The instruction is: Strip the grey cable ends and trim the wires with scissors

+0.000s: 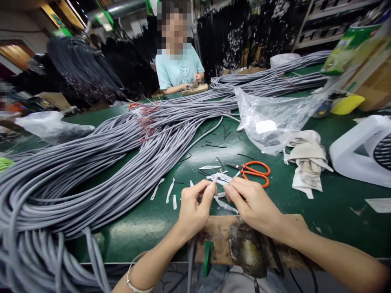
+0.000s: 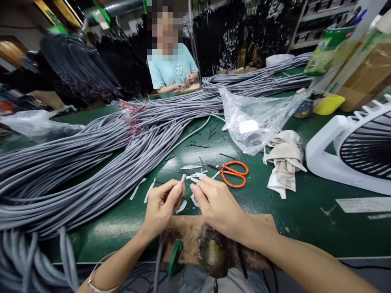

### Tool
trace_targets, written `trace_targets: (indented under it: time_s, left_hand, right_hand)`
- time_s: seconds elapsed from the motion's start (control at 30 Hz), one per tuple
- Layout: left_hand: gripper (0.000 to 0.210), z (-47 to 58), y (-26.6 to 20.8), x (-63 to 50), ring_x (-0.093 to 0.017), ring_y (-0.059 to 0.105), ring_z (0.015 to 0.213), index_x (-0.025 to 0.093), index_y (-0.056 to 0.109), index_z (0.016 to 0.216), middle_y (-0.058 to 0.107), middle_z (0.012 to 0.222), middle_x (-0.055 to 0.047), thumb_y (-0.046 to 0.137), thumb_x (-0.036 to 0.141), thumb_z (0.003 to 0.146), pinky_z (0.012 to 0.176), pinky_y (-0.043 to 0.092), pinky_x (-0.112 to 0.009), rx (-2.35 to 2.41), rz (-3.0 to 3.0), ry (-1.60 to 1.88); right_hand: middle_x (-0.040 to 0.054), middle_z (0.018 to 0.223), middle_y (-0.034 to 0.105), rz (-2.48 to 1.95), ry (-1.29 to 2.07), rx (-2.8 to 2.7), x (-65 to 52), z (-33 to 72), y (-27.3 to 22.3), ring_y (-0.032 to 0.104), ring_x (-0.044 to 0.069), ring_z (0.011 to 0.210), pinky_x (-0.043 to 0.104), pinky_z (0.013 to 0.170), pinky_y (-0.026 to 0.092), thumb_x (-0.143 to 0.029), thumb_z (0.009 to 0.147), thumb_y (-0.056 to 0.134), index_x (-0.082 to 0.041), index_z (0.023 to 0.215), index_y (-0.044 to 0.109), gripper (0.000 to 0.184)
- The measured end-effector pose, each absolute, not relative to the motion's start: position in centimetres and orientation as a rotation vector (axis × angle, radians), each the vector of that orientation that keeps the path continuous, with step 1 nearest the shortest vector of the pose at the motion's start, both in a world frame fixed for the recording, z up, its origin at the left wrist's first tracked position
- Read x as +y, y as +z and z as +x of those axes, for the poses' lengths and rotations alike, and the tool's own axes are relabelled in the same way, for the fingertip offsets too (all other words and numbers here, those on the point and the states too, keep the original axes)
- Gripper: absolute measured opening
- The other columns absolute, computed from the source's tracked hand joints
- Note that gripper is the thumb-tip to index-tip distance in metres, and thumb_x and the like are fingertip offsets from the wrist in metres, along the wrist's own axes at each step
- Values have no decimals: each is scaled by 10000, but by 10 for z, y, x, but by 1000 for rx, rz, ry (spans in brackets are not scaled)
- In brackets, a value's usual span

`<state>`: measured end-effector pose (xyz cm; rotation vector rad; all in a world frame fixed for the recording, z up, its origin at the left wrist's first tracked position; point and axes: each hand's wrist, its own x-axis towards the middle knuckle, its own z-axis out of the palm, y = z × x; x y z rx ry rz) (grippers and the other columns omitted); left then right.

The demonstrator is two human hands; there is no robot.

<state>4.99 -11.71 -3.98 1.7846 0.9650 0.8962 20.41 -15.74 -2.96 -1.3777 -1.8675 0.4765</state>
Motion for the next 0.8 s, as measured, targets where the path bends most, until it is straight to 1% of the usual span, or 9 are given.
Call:
trace_targets:
  time_s: [0.2, 0.3, 0.37, 0.43, 0.5, 0.57, 0.63, 0.73, 0.8]
  left_hand:
    - [210, 55, -37, -122, -63, 370, 458, 134, 570, 715, 453, 537, 31, 443, 227, 854, 473, 301, -186, 973, 2090, 917]
    - [173, 57, -38, -125, -83, 464, 536, 126, 619, 765, 558, 618, -2, 472, 190, 832, 547, 351, -190, 854, 2261, 844]
    - [194, 55, -37, -124, -77, 438, 516, 120, 631, 781, 545, 598, 6, 469, 209, 839, 530, 336, -189, 866, 2235, 796]
    - [265, 51, -34, -120, -67, 359, 474, 114, 631, 758, 471, 533, 29, 439, 266, 861, 478, 287, -188, 901, 2114, 686]
    - [339, 46, -28, -113, -68, 328, 467, 110, 620, 738, 416, 511, 39, 402, 329, 877, 450, 259, -187, 847, 1956, 455]
    - [362, 42, -22, -108, -75, 357, 486, 108, 617, 729, 441, 536, 30, 392, 348, 880, 452, 275, -187, 749, 1854, 243]
    - [307, 40, -18, -107, -95, 427, 543, 113, 646, 768, 520, 594, 3, 429, 307, 868, 501, 325, -196, 656, 1903, 196]
    - [234, 41, -18, -110, -135, 521, 659, 132, 684, 867, 622, 707, -54, 473, 231, 845, 615, 389, -233, 481, 2022, 320]
    - [222, 42, -21, -112, -140, 534, 658, 128, 686, 882, 632, 743, -77, 500, 237, 832, 608, 406, -242, 465, 1935, 430]
  right_hand:
    - [-19, 549, 439, -1446, 458, -1741, -153, 208, -28, 407, 101, 524, 227, 528, 314, -217, 911, 324, -183, 572, 379, 345]
    - [-14, 584, 439, -1501, 334, -1636, -151, 218, -21, 412, 101, 541, 230, 549, 321, -266, 909, 341, -174, 600, 440, 337]
    - [-6, 668, 476, -1477, 324, -1715, -153, 223, -15, 435, 95, 574, 223, 569, 332, -310, 865, 450, -163, 711, 545, 233]
    - [-1, 728, 503, -1449, 348, -1863, -155, 224, -13, 459, 93, 602, 220, 579, 332, -322, 812, 540, -179, 814, 618, 163]
    - [-1, 695, 510, -1461, 334, -1949, -156, 225, -13, 461, 95, 602, 226, 575, 316, -279, 805, 545, -187, 777, 660, 149]
    - [0, 628, 501, -1490, 373, -1944, -154, 225, -16, 449, 100, 591, 234, 565, 301, -229, 802, 525, -165, 667, 663, 204]
    - [-4, 569, 480, -1489, 623, -1911, -150, 228, -18, 427, 97, 559, 233, 533, 291, -230, 775, 535, -139, 569, 627, 243]
    - [-29, 484, 443, -1354, 1253, -1763, -143, 231, -20, 385, 79, 478, 219, 470, 272, -293, 729, 569, -132, 506, 559, 275]
    - [-26, 481, 467, -1236, 1419, -1641, -140, 230, -21, 400, 78, 467, 215, 468, 292, -333, 740, 555, -132, 523, 546, 296]
